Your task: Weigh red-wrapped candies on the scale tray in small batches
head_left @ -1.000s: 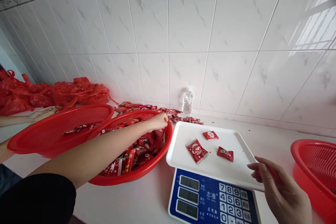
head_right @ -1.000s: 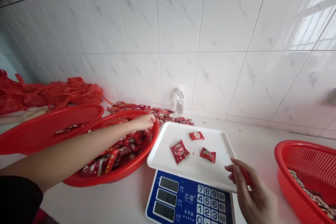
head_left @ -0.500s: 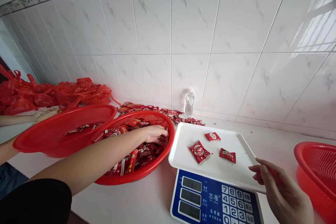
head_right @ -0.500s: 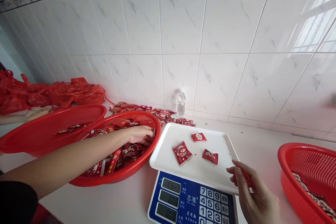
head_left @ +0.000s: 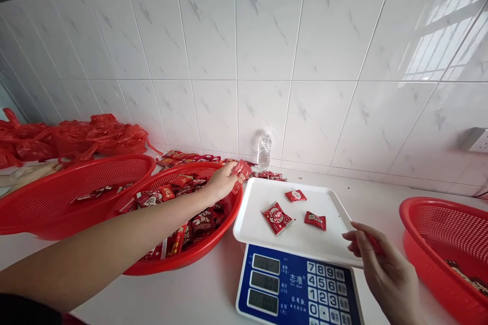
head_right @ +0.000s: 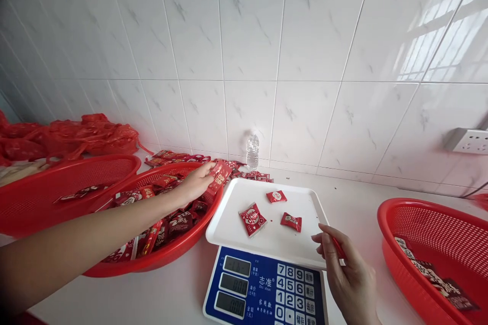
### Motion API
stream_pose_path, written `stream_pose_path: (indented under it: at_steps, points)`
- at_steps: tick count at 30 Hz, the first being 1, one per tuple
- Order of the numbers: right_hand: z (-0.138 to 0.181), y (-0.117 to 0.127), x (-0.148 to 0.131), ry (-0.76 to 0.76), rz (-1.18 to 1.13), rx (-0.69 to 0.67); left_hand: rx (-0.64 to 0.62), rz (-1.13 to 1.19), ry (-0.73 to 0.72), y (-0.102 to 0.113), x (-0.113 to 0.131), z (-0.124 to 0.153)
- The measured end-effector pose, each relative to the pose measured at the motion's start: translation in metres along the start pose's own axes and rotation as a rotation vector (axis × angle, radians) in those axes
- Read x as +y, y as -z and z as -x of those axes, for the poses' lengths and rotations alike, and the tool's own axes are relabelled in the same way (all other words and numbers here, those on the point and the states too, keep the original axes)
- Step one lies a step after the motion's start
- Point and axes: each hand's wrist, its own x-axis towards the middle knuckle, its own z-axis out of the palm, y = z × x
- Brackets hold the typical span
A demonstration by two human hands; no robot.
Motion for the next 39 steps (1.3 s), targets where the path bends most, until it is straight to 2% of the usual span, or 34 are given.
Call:
stream_pose_path:
  at_steps: [1,3,6,9,15,20,24,26,31,33,39]
  points:
    - [0.000,0.000,-0.001,0.005,-0.004,0.006,0.012,-0.020,-0.103,-0.002,0.005,0.000]
    - [-0.001,0.000,-0.002,0.007,-0.005,0.017,-0.077,0.007,-0.226,-0.009,0.014,-0.001]
    - [-0.002,0.000,-0.003,0.003,-0.004,0.018,-0.247,-0.011,-0.214,-0.027,0.017,-0.003]
    - [-0.001,0.000,-0.002,0.017,-0.016,-0.001,-0.304,-0.230,-0.261,-0.046,0.012,-0.002]
    - [-0.002,-0.001,-0.002,0.086,-0.001,0.002,-0.601,-0.513,-0.270,-0.088,0.007,0.007]
    - [-0.002,-0.001,-0.003,0.068,-0.008,0.010,-0.612,-0.516,-0.424,-0.127,0.017,0.003]
    - [-0.002,-0.002,-0.002,0.043,-0.029,-0.017,-0.590,-0.466,-0.557,-0.145,0.018,-0.009]
    - [-0.002,-0.003,-0.002,0.038,-0.040,-0.032,-0.528,-0.494,-0.561,-0.148,0.014,-0.018]
    - [-0.003,-0.004,-0.003,0.060,-0.046,-0.029,-0.397,-0.541,-0.445,-0.151,0.009,-0.036]
    - [-0.003,-0.004,-0.002,0.078,-0.038,-0.031,-0.425,-0.531,-0.470,-0.153,0.014,-0.035]
    - [-0.002,-0.002,0.003,0.058,-0.017,-0.030,-0.705,-0.583,-0.636,-0.157,0.031,-0.012]
